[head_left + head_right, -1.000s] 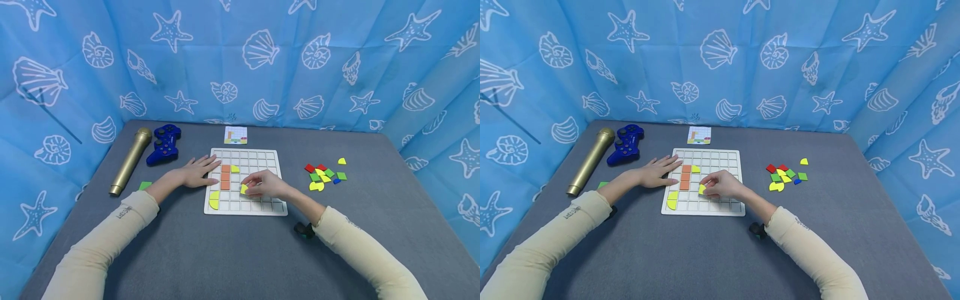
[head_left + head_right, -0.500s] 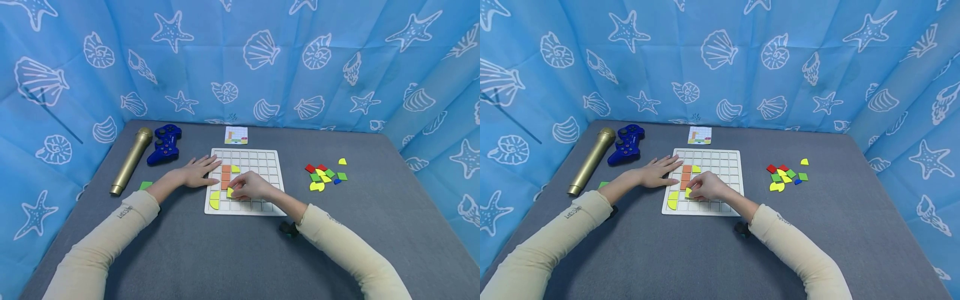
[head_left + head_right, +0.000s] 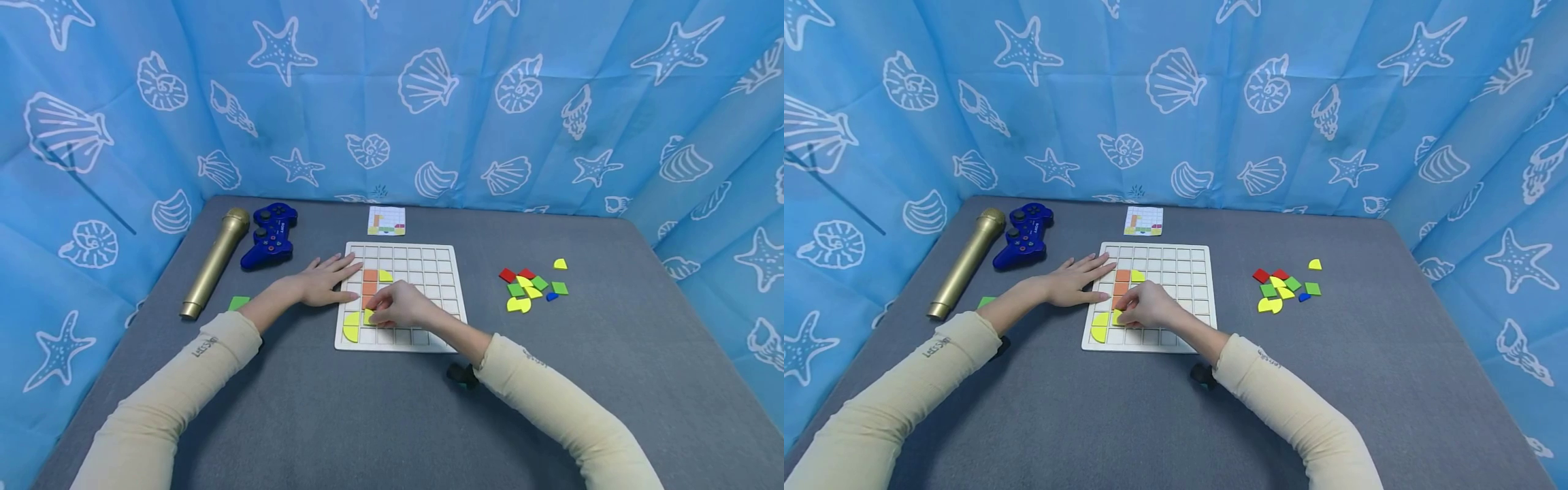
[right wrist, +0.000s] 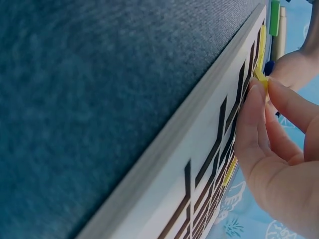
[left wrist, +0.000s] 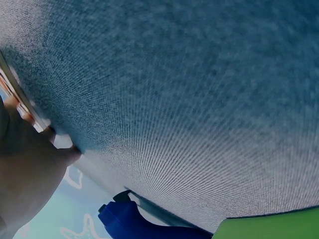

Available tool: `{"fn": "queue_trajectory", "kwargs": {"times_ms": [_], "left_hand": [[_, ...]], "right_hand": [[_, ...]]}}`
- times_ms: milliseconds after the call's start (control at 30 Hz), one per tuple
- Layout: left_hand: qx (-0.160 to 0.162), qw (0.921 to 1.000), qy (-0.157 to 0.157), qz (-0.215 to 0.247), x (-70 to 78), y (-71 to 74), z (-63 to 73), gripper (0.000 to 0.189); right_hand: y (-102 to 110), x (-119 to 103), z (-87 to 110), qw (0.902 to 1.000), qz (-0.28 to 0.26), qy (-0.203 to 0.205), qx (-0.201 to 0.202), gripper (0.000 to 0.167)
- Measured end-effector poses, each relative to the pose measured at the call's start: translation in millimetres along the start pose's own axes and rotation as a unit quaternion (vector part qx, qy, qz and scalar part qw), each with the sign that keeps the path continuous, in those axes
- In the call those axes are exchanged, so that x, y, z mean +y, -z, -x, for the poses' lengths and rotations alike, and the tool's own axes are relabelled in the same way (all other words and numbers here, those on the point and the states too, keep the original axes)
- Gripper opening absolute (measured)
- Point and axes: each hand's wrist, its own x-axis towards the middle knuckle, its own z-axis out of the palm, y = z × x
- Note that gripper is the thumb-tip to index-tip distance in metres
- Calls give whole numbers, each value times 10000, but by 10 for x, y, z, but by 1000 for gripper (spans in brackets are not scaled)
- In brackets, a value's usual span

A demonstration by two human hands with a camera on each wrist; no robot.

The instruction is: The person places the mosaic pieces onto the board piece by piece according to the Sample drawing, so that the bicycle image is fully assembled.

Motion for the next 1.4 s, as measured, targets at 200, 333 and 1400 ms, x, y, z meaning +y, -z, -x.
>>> {"fn": "queue_trajectory", "kwargs": {"times_ms": [200,333,1400], "left_hand": [[-4,10000,-24,26,0,-2,-6,77],[-1,10000,-28,27,-6,-6,-10,76],[-47,10000,20,-1,115,82,84,75]], "right_hand": [[3,5,20,10000,50,27,42,10],[10,0,39,10000,-22,24,61,11],[62,70,197,9961,-826,71,-298,21]]}}
